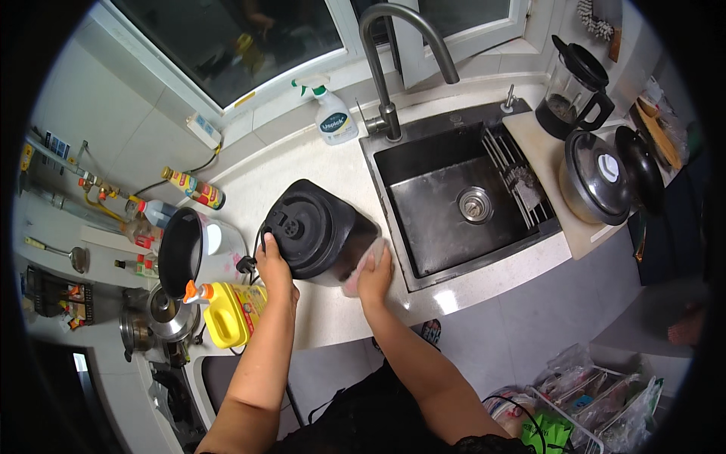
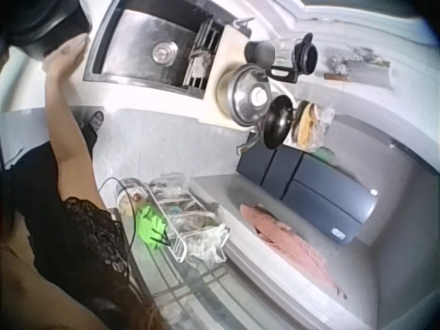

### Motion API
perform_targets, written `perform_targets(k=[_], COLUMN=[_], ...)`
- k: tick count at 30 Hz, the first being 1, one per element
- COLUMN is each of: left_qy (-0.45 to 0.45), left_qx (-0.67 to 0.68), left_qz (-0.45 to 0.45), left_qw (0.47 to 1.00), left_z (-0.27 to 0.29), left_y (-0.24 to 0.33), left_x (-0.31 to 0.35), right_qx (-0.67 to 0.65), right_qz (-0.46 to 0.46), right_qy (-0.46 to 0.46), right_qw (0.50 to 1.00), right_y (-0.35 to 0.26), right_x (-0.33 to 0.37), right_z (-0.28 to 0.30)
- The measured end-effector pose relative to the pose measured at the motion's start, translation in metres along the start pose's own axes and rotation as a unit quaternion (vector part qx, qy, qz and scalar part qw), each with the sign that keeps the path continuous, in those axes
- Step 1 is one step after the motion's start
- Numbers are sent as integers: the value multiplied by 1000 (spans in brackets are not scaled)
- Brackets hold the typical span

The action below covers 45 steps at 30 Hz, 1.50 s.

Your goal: The person washes a cloth under running water at the sink, then wipes the countertop and a rice cooker with the cloth. The person also places aluminum foil on the stovetop and adjusts the gas burner grate.

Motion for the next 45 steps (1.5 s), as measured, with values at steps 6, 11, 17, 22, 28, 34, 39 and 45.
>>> perform_targets(k=[6, 11, 17, 22, 28, 34, 39, 45], left_qy=[37, 21, -2, 22, 27, 10, 55, 50], left_qx=[19, 26, 60, 41, 39, 45, -30, -83], left_qz=[-10, -2, 13, -4, 9, -26, -31, -45], left_qw=[999, 999, 998, 999, 999, 999, 998, 994], left_z=[5, 3, 6, 5, 2, 2, 19, 3], left_y=[-6, -5, -4, -7, 2, -1, -14, -7], left_x=[-2, -4, -2, -8, 4, -1, -7, -3], right_qx=[-87, 47, -70, 35, 16, 14, -36, 18], right_qz=[139, -53, 144, -34, 94, 33, 268, 56], right_qy=[-7, -87, -67, -195, -161, -103, -67, -37], right_qw=[986, 994, 985, 980, 982, 994, 960, 998], right_y=[-88, 2, -68, 7, -43, -33, -100, -3], right_x=[11, -21, -18, -74, -63, -44, 32, 31], right_z=[32, 3, 36, 15, 30, 19, 39, 7])
Point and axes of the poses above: each hand's wrist, its own x-axis away from the middle knuckle, its own z-axis out of the back of the hand, y = z × x, the point moved 3 cm from there along -x, towards the middle knuckle, and after that the axes turned 4 degrees about x, right-handed, at the moved point
